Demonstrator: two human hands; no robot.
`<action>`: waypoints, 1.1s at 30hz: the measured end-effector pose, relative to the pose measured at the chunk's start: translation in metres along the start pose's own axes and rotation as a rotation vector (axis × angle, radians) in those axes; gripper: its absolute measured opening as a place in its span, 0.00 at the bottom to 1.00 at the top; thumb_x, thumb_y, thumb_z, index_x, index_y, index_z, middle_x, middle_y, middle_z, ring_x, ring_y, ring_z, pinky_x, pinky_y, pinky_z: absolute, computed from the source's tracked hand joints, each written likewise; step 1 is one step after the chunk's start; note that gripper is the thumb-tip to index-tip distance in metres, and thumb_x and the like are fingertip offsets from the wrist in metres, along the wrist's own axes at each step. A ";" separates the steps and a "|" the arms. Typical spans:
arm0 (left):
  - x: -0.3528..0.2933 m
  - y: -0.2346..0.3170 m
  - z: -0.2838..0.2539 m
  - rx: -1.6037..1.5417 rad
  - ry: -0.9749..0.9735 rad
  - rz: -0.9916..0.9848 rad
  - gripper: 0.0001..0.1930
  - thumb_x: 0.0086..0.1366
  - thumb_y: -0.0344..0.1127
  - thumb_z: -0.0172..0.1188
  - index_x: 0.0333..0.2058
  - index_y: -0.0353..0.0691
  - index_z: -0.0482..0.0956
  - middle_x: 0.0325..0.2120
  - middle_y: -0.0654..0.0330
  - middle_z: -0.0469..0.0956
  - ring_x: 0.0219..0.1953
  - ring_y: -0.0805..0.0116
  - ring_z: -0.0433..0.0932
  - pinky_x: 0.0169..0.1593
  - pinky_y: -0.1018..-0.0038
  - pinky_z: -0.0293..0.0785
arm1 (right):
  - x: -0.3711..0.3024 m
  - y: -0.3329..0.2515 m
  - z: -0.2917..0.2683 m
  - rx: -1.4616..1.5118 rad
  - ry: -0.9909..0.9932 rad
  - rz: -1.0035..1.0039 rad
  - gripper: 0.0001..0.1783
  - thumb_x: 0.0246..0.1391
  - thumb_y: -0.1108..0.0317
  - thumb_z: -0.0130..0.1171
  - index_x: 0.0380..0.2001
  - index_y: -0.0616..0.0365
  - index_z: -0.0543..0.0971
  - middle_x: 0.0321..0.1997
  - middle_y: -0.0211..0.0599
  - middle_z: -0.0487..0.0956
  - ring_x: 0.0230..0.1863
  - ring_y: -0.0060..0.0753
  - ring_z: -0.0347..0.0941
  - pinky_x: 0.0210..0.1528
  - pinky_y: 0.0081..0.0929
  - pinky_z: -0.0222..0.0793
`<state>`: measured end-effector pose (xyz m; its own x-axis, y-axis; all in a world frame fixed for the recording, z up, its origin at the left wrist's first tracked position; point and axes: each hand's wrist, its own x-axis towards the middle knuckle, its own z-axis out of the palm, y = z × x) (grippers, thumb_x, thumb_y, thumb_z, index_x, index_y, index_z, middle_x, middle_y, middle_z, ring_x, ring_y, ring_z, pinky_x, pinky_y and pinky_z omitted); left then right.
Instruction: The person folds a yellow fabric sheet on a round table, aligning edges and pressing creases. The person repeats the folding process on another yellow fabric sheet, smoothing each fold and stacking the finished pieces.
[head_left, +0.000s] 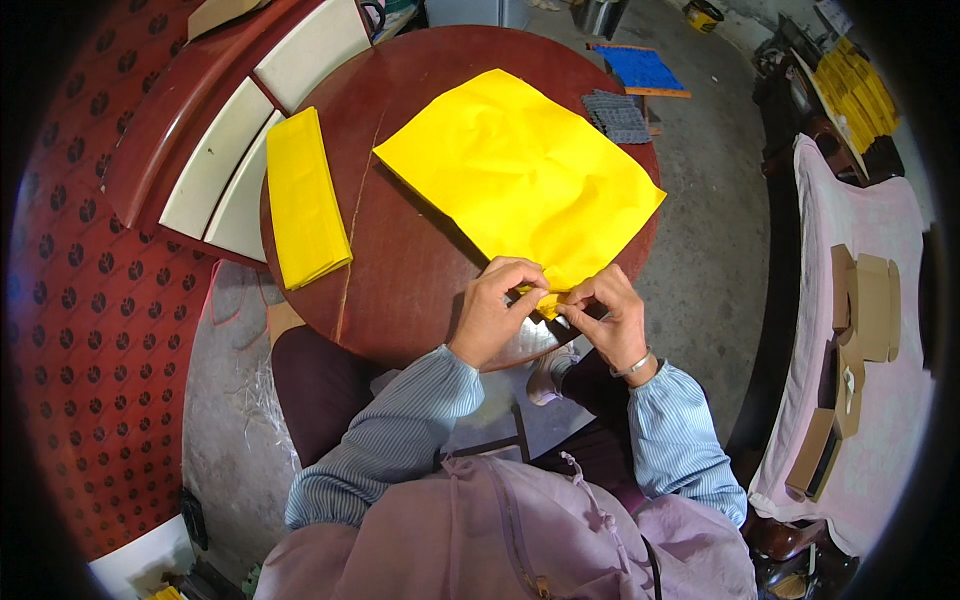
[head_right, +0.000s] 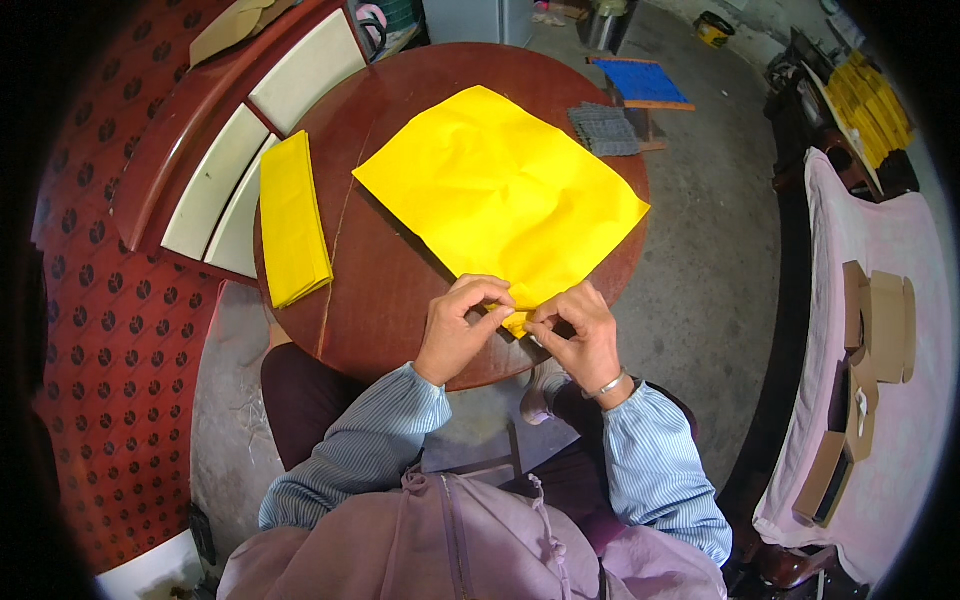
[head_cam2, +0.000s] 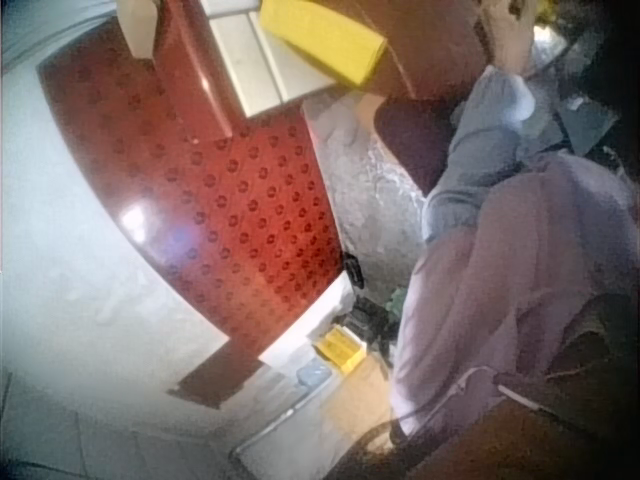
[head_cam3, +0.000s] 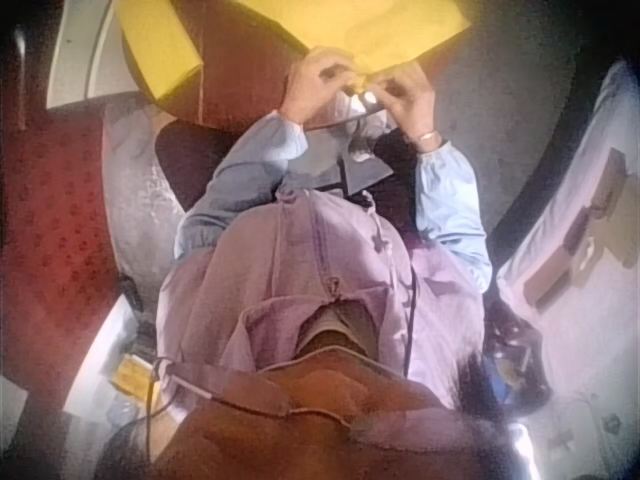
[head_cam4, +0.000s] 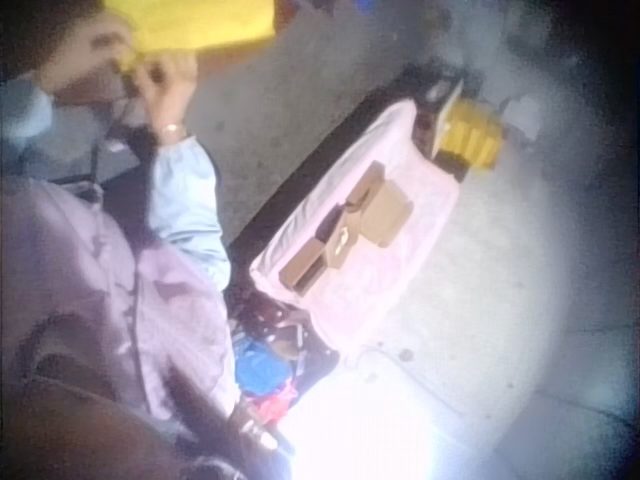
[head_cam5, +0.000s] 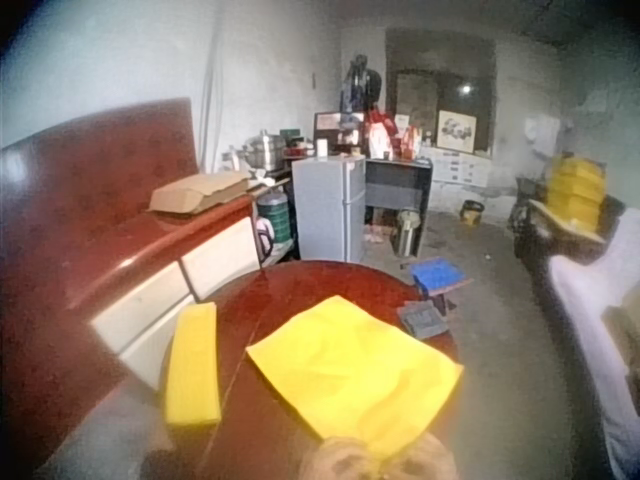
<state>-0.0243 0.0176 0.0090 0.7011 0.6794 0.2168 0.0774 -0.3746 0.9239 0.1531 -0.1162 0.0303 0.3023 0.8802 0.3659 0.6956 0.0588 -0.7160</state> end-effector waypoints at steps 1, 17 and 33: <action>0.000 0.000 0.001 -0.017 -0.003 -0.038 0.08 0.67 0.22 0.69 0.44 0.37 0.86 0.49 0.55 0.87 0.49 0.64 0.87 0.52 0.73 0.84 | 0.001 0.000 -0.002 -0.017 -0.012 -0.032 0.09 0.49 0.71 0.81 0.34 0.55 0.90 0.32 0.29 0.83 0.38 0.33 0.75 0.43 0.30 0.72; 0.002 -0.004 -0.007 0.019 -0.048 0.123 0.08 0.65 0.19 0.67 0.41 0.37 0.87 0.50 0.54 0.86 0.52 0.65 0.85 0.48 0.74 0.83 | -0.002 0.006 0.005 0.048 0.015 0.038 0.11 0.48 0.71 0.82 0.35 0.56 0.90 0.30 0.28 0.82 0.36 0.29 0.74 0.39 0.28 0.72; 0.001 -0.014 -0.003 -0.047 -0.007 0.077 0.07 0.66 0.18 0.64 0.40 0.35 0.86 0.49 0.51 0.86 0.50 0.65 0.86 0.51 0.73 0.84 | -0.002 0.006 0.005 0.049 0.021 0.020 0.10 0.48 0.72 0.82 0.34 0.57 0.90 0.30 0.27 0.82 0.37 0.28 0.74 0.39 0.28 0.71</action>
<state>-0.0269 0.0248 -0.0026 0.7083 0.6455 0.2858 -0.0103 -0.3953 0.9185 0.1536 -0.1154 0.0226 0.3295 0.8715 0.3632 0.6564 0.0651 -0.7516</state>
